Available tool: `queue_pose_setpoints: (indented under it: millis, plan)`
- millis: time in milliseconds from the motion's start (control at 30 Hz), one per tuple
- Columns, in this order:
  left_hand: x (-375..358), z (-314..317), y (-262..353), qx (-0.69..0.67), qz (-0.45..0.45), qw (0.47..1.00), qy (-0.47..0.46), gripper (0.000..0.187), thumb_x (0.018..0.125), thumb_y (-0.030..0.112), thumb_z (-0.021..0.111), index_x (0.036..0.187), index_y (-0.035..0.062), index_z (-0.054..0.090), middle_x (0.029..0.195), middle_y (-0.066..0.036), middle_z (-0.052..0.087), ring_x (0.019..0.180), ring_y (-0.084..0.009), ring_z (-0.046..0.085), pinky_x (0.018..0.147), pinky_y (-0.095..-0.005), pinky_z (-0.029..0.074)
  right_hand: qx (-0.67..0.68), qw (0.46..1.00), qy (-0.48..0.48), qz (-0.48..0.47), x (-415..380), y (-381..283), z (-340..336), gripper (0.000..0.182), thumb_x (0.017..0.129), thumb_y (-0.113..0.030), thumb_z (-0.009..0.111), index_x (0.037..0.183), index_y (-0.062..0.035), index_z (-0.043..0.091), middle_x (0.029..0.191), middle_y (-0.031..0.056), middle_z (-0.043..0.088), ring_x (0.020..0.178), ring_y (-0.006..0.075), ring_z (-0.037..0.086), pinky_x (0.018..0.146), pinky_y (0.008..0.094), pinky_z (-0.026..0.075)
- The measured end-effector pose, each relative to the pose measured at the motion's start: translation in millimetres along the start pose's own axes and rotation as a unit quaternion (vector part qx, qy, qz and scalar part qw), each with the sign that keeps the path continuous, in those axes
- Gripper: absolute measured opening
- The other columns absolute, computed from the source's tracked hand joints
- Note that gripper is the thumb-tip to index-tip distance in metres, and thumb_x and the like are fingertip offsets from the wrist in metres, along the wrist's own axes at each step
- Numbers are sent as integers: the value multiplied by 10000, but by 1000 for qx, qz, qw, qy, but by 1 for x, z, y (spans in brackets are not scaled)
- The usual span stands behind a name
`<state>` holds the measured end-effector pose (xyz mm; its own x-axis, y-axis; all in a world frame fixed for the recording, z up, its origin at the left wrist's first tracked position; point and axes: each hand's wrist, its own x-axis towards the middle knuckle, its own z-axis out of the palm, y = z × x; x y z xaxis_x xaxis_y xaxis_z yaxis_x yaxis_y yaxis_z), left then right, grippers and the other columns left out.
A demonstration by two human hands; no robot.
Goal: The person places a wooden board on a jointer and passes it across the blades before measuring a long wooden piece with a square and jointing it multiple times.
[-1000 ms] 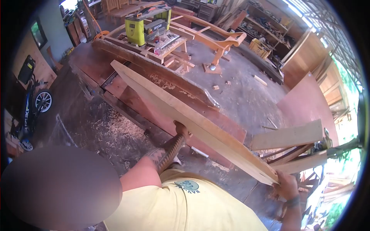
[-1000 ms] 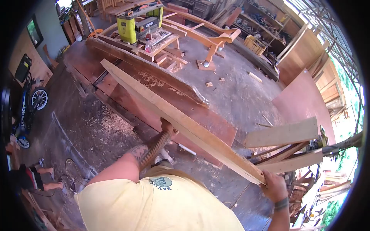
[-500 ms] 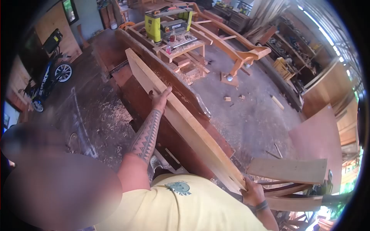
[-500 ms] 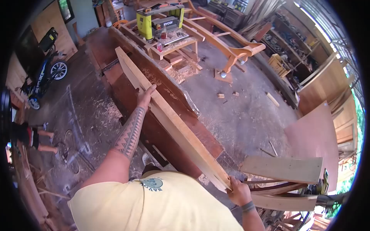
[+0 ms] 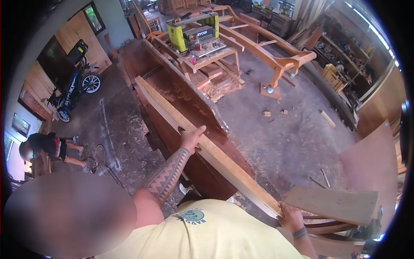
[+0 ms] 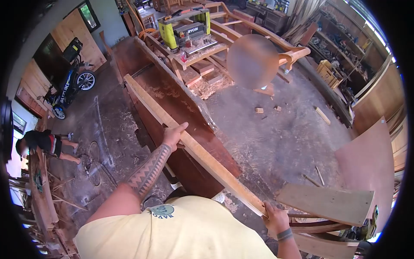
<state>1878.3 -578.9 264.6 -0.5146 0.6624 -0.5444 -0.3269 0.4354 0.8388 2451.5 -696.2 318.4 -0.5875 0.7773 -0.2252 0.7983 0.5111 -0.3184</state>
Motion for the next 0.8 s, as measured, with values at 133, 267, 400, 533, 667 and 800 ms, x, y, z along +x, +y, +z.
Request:
queue_pose_setpoints:
  millis: [133,267,400,533,667,800]
  plan:
    - [19,8,-3,21,24,999,-23,705,875,374,923,1368,12,573,1119,-110,737,807,-266,753,571,-489,627,15,997,-54,45,8,-14,-4,633,836,-187,861,1407,-77,608,1060,166,767,956,401,758,807,526,598]
    - [17,23,29,56,55,996,35,1028,841,362,949,1537,-28,300,1313,-219,669,1062,-349,752,633,-560,650,41,999,-23,-20,66,-53,-10,733,870,-180,812,1526,-47,511,1197,226,748,1081,432,739,884,535,609]
    - [46,20,32,81,60,995,14,1130,813,388,962,1558,-65,243,1455,-283,613,1189,-396,740,698,-583,695,87,994,-22,-53,170,-115,3,875,891,-136,758,1651,12,350,1356,302,678,1197,480,698,967,537,603]
    - [58,6,34,74,71,995,13,1123,802,421,960,1541,-97,291,1388,-247,661,1123,-359,766,643,-531,692,74,993,-4,-92,235,-160,17,957,903,-114,715,1707,38,217,1408,326,640,1201,518,685,981,554,595]
    - [69,-11,37,39,80,996,-23,1121,814,452,949,1549,-87,297,1307,-216,711,1043,-326,787,620,-501,681,34,995,-6,-97,277,-195,13,1011,913,-115,698,1726,66,125,1442,354,614,1234,551,658,1038,562,575]
    - [92,-4,42,21,54,998,-14,916,879,506,921,1504,-19,506,1390,-189,699,1131,-368,770,752,-635,659,23,995,27,-91,345,-223,13,977,919,-119,631,1718,127,125,1481,398,576,1243,520,689,1042,523,595]
